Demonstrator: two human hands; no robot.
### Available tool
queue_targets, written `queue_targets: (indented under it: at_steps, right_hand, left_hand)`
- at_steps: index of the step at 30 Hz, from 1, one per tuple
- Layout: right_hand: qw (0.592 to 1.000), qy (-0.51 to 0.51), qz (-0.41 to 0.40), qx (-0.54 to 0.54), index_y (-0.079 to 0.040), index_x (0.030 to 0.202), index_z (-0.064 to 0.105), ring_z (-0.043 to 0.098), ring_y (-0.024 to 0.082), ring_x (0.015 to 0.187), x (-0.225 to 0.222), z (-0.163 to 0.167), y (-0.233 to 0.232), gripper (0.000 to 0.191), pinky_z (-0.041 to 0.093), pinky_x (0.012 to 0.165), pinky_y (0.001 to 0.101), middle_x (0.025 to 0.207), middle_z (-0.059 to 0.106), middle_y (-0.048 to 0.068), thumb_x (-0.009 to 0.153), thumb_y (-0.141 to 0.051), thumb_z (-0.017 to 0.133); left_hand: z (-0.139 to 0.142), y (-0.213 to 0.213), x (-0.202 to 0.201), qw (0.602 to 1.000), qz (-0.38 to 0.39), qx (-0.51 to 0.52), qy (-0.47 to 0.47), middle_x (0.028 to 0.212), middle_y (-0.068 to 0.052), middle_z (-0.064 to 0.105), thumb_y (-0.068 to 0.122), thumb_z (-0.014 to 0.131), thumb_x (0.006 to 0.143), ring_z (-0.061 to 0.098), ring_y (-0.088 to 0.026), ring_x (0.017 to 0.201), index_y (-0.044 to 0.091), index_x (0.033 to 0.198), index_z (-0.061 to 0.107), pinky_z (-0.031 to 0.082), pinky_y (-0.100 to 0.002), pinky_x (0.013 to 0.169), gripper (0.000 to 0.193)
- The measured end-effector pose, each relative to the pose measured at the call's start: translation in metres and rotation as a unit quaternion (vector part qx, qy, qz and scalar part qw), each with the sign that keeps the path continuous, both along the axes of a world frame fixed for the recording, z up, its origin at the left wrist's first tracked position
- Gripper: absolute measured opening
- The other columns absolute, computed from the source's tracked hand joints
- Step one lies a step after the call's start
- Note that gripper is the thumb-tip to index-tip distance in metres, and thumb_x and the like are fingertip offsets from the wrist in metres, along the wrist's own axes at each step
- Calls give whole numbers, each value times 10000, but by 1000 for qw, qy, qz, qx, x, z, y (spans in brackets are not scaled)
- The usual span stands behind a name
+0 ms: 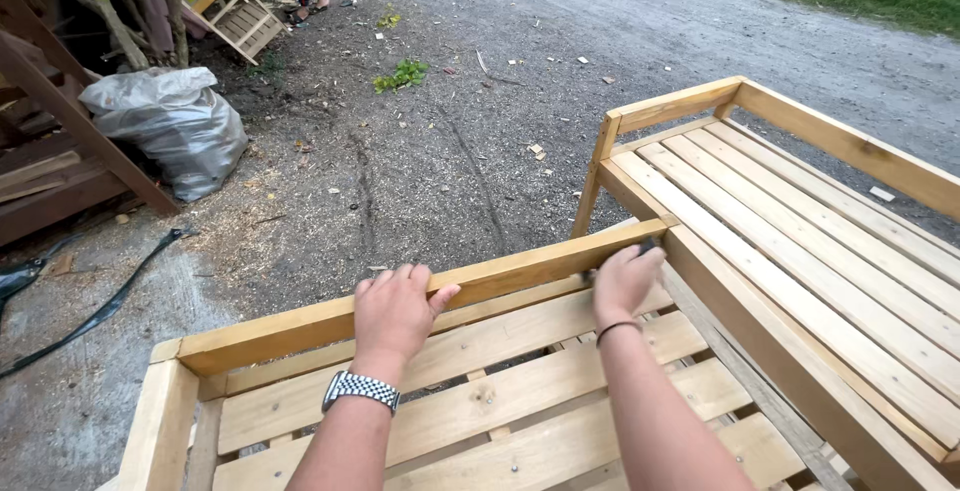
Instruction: The person sands the edges and slats of a wooden shelf unit using a sanding block. They move around the unit to reach different sides and continue sanding the top and side surfaces.
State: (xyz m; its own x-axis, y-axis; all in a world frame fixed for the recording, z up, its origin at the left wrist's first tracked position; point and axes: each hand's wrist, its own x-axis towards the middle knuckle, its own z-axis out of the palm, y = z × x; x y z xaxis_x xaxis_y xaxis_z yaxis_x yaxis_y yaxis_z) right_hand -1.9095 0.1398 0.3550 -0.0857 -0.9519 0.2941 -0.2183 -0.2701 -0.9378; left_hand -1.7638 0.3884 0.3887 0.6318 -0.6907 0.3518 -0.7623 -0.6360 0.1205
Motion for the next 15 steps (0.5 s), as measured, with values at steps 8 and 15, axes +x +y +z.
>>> queue_targets:
  at_steps: [8,15]
  right_hand:
    - [1000,20,17,2,13,1062,508,664,449,934,-3,3,-10,221,498,844,525,1001,670,262,1074,-204,470]
    - [978,94,133,-130,9,1093,548,627,487,980,-5,6,-7,195,474,825,544,1008,664,300,1040,-163,473]
  left_hand:
    - [8,-6,-1,999,24,39,26,960,0,690,679,497,907,645,-212,983,179,928,660,443,-426,894,526]
    - [9,-6,-2,1000,18,19,8,938,-19,695,668,507,896,644,-228,951,179,926,664,447,-433,856,514]
